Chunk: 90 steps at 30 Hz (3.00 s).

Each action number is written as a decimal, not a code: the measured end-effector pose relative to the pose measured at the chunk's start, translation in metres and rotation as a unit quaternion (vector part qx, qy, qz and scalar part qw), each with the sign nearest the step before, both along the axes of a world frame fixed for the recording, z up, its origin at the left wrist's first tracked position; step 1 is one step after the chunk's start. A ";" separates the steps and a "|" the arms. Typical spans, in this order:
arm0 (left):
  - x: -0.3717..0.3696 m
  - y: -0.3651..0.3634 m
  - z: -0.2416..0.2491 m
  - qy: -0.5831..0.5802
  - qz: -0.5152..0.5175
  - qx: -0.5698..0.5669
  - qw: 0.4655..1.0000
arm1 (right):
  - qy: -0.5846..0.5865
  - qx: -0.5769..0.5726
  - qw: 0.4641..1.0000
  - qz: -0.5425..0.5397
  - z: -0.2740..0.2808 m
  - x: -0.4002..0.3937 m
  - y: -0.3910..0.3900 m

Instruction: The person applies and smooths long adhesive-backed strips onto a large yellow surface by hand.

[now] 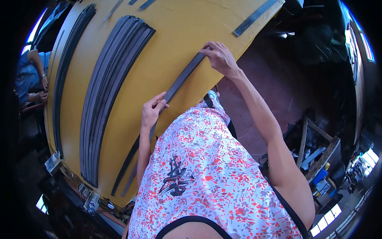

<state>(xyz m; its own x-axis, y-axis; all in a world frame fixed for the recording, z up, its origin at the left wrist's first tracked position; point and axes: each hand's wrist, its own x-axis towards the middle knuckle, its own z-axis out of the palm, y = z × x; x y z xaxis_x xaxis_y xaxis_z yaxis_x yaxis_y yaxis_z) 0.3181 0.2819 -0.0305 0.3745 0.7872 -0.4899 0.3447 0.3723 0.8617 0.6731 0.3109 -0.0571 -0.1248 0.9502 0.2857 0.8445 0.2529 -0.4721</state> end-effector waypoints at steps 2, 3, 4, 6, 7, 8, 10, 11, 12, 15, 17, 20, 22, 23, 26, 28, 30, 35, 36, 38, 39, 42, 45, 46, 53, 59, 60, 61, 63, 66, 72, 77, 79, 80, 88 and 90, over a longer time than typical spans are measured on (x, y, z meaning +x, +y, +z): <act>-0.002 0.000 -0.004 0.001 0.003 -0.006 1.000 | 0.046 -0.009 0.998 0.028 0.004 -0.008 -0.002; -0.003 0.000 -0.006 0.001 0.004 -0.009 1.000 | 0.047 -0.010 0.998 0.030 0.006 -0.011 -0.002; -0.004 0.001 -0.007 0.002 0.005 -0.010 1.000 | 0.048 -0.023 0.998 0.045 0.007 -0.014 -0.002; -0.003 0.002 -0.005 0.006 -0.009 -0.018 1.000 | 0.050 -0.037 0.996 0.060 0.009 -0.015 -0.002; -0.004 0.002 -0.004 0.008 -0.009 -0.017 1.000 | 0.040 -0.041 0.996 0.068 0.009 -0.015 -0.002; -0.002 0.003 0.000 0.013 -0.008 -0.024 1.000 | 0.029 -0.047 0.996 0.075 0.009 -0.014 -0.001; -0.001 0.003 0.001 0.018 -0.007 -0.029 0.999 | 0.029 -0.050 0.996 0.075 0.009 -0.015 0.000; -0.001 0.002 0.001 0.009 -0.001 -0.033 0.999 | 0.027 -0.053 0.995 0.075 0.009 -0.015 0.001; 0.000 0.002 0.001 -0.001 0.005 -0.038 0.999 | 0.028 -0.053 0.995 0.074 0.009 -0.014 0.001; -0.001 0.002 -0.002 -0.007 0.009 -0.039 0.999 | 0.022 -0.056 0.995 0.079 0.008 -0.014 0.003; -0.001 0.002 -0.002 -0.002 0.009 -0.041 0.999 | 0.021 -0.047 0.995 0.088 0.007 -0.014 0.005; 0.000 0.002 -0.002 0.007 0.007 -0.039 0.999 | 0.020 -0.049 0.995 0.090 0.007 -0.013 0.005; 0.000 0.002 -0.003 0.010 0.006 -0.036 0.999 | 0.018 -0.051 0.995 0.089 0.009 -0.014 0.004; 0.000 0.002 -0.002 0.010 0.004 -0.033 0.999 | 0.016 -0.052 0.995 0.087 0.010 -0.014 0.004; 0.001 0.002 0.002 0.015 0.000 -0.025 1.000 | 0.010 -0.055 0.995 0.086 0.013 -0.016 0.002; 0.002 0.002 0.002 0.021 -0.004 -0.019 1.000 | 0.009 -0.055 0.995 0.088 0.013 -0.017 0.001; 0.002 0.001 0.001 0.004 0.010 -0.017 1.000 | 0.008 -0.054 0.994 0.090 0.013 -0.018 0.002; 0.003 0.000 0.005 0.005 0.012 -0.022 1.000 | 0.012 -0.047 0.994 0.101 0.011 -0.019 0.004; 0.003 0.000 0.005 0.004 0.009 -0.020 1.000 | 0.012 -0.048 0.994 0.103 0.012 -0.019 0.004; 0.002 0.000 0.005 0.005 0.007 -0.015 1.000 | 0.008 -0.053 0.993 0.109 0.013 -0.018 0.005; 0.002 0.000 0.005 0.007 0.003 -0.010 1.000 | 0.007 -0.053 0.992 0.110 0.013 -0.018 0.004; 0.003 0.000 0.005 0.002 0.008 -0.013 1.000 | -0.003 -0.067 0.992 0.105 0.016 -0.019 0.004; 0.003 -0.001 0.004 0.010 0.008 0.007 1.000 | -0.002 -0.062 0.992 0.111 0.017 -0.020 0.005; 0.003 -0.001 0.004 0.011 0.009 0.007 1.000 | -0.004 -0.060 0.992 0.112 0.017 -0.020 0.004; 0.004 0.000 0.007 0.016 0.011 0.005 1.000 | -0.001 -0.079 0.987 0.143 0.021 -0.032 0.001; 0.002 0.000 0.003 0.013 0.002 0.004 1.000 | -0.002 -0.083 0.986 0.148 0.015 -0.033 0.003; 0.001 0.000 0.002 0.017 -0.002 0.008 1.000 | -0.002 -0.083 0.986 0.147 0.015 -0.034 0.003; 0.001 0.001 0.002 0.017 -0.003 0.007 1.000 | -0.002 -0.082 0.986 0.145 0.014 -0.034 0.003; 0.001 0.002 0.001 0.026 -0.008 0.009 1.000 | -0.002 -0.081 0.986 0.143 0.015 -0.034 0.003; 0.002 0.001 0.002 0.024 0.002 0.002 1.000 | -0.001 -0.075 0.986 0.145 0.014 -0.035 0.003; 0.002 0.002 0.000 0.022 0.004 0.008 1.000 | 0.011 -0.042 0.988 0.151 0.013 -0.036 0.003; 0.003 0.001 -0.005 0.015 0.023 0.016 1.000 | 0.002 -0.053 0.987 0.148 0.014 -0.040 0.002; 0.003 0.000 -0.008 0.008 0.034 0.023 0.999 | 0.001 -0.062 0.985 0.159 0.015 -0.045 0.001; 0.003 0.000 -0.008 0.009 0.033 0.022 0.999 | 0.000 -0.071 0.983 0.167 0.016 -0.048 0.000; 0.005 0.000 -0.007 0.012 0.035 0.030 0.999 | 0.004 -0.068 0.982 0.179 0.014 -0.058 -0.002; 0.005 0.000 -0.009 0.011 0.032 0.031 0.999 | 0.004 -0.068 0.982 0.178 0.015 -0.059 -0.002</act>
